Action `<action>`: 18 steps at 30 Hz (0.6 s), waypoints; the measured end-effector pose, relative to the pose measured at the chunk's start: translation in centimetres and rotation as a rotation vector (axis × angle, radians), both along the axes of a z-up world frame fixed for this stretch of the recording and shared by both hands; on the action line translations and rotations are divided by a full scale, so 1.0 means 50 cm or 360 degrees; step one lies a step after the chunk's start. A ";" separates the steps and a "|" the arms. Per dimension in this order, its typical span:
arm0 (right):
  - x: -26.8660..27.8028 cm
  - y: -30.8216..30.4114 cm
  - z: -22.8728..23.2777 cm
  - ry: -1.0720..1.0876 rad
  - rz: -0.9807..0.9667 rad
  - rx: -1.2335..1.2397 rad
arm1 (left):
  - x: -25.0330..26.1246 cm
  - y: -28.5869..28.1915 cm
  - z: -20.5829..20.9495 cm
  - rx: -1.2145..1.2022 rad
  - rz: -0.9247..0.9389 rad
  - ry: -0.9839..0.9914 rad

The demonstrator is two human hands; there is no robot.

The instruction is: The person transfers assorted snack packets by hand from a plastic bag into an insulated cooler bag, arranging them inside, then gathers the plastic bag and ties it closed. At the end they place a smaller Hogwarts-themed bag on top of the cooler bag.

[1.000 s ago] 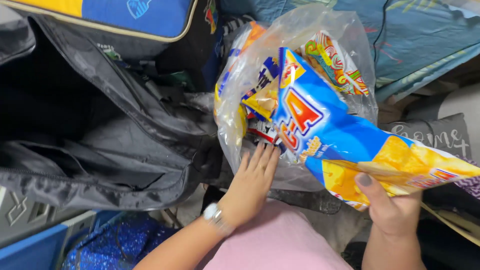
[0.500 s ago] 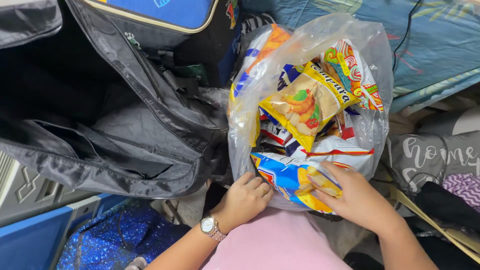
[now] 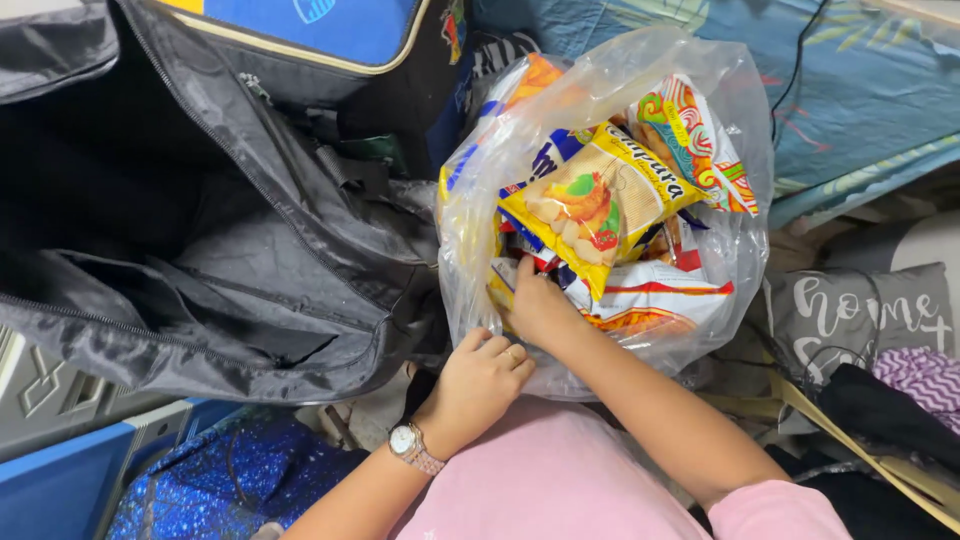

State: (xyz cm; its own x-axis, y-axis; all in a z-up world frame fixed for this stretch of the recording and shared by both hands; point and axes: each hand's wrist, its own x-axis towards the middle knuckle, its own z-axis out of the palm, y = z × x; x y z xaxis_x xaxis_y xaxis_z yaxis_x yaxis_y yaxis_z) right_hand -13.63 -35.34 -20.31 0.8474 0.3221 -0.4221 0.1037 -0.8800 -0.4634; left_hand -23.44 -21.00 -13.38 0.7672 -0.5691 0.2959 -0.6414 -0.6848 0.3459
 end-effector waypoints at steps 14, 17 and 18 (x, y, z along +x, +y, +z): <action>0.360 -0.271 0.139 -0.0166 0.0082 -0.0163 | -0.055 -0.210 -0.089 0.0484 -0.0153 0.0706; 0.331 -0.277 0.137 0.0521 -0.0335 0.0406 | -0.078 -0.229 -0.124 0.0423 -0.0229 0.0610; 0.312 -0.280 0.146 0.0515 -0.0375 0.0585 | -0.086 -0.234 -0.128 0.0327 -0.0189 0.0385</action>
State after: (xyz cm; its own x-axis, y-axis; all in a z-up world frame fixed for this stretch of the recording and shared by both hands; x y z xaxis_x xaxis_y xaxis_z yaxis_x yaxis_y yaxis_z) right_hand 1.99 -49.36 -13.04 0.7598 0.3145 -0.5690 -0.2762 -0.6361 -0.7205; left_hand -27.74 -32.70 -19.79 0.7261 -0.6874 -0.0167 -0.6369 -0.6815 0.3603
